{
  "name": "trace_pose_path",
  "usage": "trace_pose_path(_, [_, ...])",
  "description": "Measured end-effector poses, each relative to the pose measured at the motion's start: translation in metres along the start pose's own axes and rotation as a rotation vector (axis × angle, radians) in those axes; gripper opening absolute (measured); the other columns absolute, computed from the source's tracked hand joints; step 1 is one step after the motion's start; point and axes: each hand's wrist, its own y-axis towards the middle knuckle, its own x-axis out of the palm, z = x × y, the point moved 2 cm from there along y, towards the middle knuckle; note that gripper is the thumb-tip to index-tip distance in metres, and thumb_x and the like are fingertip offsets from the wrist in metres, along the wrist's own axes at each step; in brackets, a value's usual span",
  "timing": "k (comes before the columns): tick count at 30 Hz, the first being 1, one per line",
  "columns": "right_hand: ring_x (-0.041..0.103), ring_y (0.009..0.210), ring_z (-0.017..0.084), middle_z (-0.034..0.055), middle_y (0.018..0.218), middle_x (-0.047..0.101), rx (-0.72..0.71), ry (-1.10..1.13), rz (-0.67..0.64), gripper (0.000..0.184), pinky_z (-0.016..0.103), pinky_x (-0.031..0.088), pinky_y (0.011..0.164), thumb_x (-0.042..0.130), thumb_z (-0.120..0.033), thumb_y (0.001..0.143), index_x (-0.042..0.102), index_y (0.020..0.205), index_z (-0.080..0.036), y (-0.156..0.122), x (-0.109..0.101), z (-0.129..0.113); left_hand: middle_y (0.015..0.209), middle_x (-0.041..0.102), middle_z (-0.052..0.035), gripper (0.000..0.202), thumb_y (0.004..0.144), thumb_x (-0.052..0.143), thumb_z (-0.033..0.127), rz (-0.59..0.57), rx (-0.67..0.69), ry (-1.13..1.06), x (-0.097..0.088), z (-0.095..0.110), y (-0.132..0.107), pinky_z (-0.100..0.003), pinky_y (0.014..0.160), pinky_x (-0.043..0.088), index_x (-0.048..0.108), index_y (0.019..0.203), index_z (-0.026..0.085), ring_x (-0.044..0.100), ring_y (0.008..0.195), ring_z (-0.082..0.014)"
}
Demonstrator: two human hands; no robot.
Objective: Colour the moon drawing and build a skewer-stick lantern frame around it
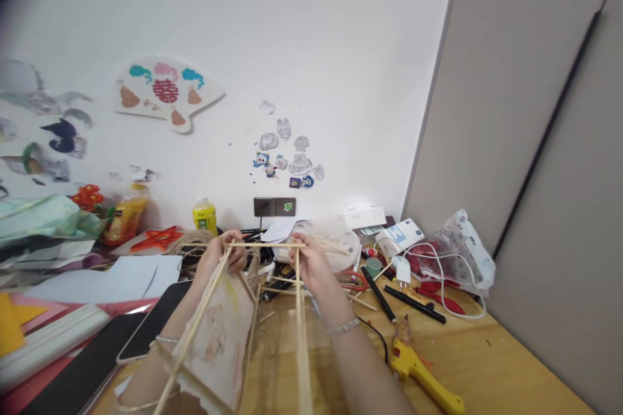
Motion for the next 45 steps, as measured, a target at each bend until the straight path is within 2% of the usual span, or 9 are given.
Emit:
trace_pose_path(8, [0.042,0.048,0.007,-0.0055,0.059,0.049,0.015,0.083,-0.032,0.018,0.018,0.036,0.044,0.072,-0.017,0.064,0.063,0.079,-0.019,-0.006,0.008,-0.006,0.034,0.039,0.0080,0.016,0.079,0.052,0.030,0.027,0.046,0.004,-0.004,0.009,-0.002,-0.015,0.030,0.026,0.053,0.066,0.020,0.031,0.024,-0.0077])
trace_pose_path(12, [0.041,0.045,0.008,-0.0057,0.055,0.051,0.005,0.129,-0.003,0.019,0.019,0.034,0.042,0.069,-0.015,0.063,0.063,0.081,-0.019,-0.006,0.009,-0.003,0.033,0.038,0.0083,0.017,0.079,0.052,0.030,0.017,-0.011,0.047,0.007,-0.008,-0.002,-0.015,0.029,0.021,0.052,0.065,0.020,0.027,0.023,-0.0068])
trace_pose_path(17, [0.049,0.049,0.011,-0.0038,0.057,0.056,-0.083,0.222,0.086,0.018,0.021,0.039,0.045,0.059,-0.025,0.064,0.063,0.081,-0.020,-0.009,-0.001,-0.001,0.037,0.039,0.0095,0.018,0.078,0.053,0.034,0.036,-0.024,0.084,0.021,-0.030,-0.005,-0.013,0.031,0.019,0.054,0.069,0.018,0.026,0.028,-0.0047])
trace_pose_path(25, [0.045,0.045,0.007,-0.0058,0.053,0.049,-0.142,0.266,0.137,0.014,0.018,0.034,0.041,0.063,-0.029,0.073,0.056,0.066,-0.019,-0.008,-0.005,-0.006,0.037,0.038,0.0103,0.023,0.076,0.059,0.040,0.052,-0.056,0.119,0.020,-0.031,-0.004,-0.013,0.032,0.019,0.054,0.070,0.018,0.028,0.028,-0.0044])
trace_pose_path(31, [0.037,0.039,0.005,-0.0065,0.051,0.047,-0.138,0.258,0.156,0.016,0.015,0.029,0.036,0.063,-0.027,0.073,0.053,0.063,-0.018,-0.003,-0.020,-0.017,0.033,0.035,0.0097,0.060,0.072,0.045,0.077,-0.005,-0.087,0.114,0.009,-0.023,0.002,-0.015,0.030,0.015,0.055,0.071,0.018,0.022,0.024,-0.0050])
trace_pose_path(34, [0.033,0.036,0.004,-0.0070,0.050,0.045,-0.108,0.229,0.150,0.014,0.015,0.026,0.035,0.063,-0.024,0.072,0.053,0.063,-0.018,-0.002,-0.023,-0.019,0.031,0.035,0.0074,0.072,0.070,0.030,0.084,-0.013,-0.136,0.125,0.004,-0.016,0.006,-0.016,0.028,0.015,0.056,0.066,0.017,0.020,0.023,-0.0059])
trace_pose_path(39, [0.033,0.035,0.005,-0.0077,0.047,0.044,-0.080,0.160,0.146,0.012,0.015,0.024,0.033,0.064,-0.026,0.070,0.055,0.067,-0.018,-0.001,-0.017,-0.022,0.030,0.034,0.0072,0.048,0.079,0.040,0.059,0.053,-0.152,0.156,0.007,-0.009,0.001,-0.015,0.028,0.016,0.054,0.060,0.018,0.020,0.023,-0.0054])
trace_pose_path(42, [0.033,0.035,0.005,-0.0077,0.046,0.045,-0.081,0.121,0.148,0.012,0.015,0.024,0.033,0.064,-0.028,0.069,0.056,0.069,-0.018,-0.001,-0.016,-0.025,0.032,0.034,0.0090,0.026,0.076,0.049,0.039,0.103,-0.124,0.176,0.012,-0.009,-0.004,-0.013,0.029,0.016,0.054,0.063,0.018,0.022,0.024,-0.0047])
trace_pose_path(45, [0.035,0.035,0.004,-0.0071,0.048,0.047,-0.098,0.086,0.165,0.016,0.014,0.024,0.034,0.064,-0.032,0.070,0.056,0.070,-0.018,0.000,-0.018,-0.026,0.031,0.034,0.0094,0.019,0.072,0.054,0.034,0.124,-0.114,0.193,0.016,-0.009,-0.007,-0.014,0.030,0.015,0.054,0.061,0.018,0.023,0.024,-0.0045])
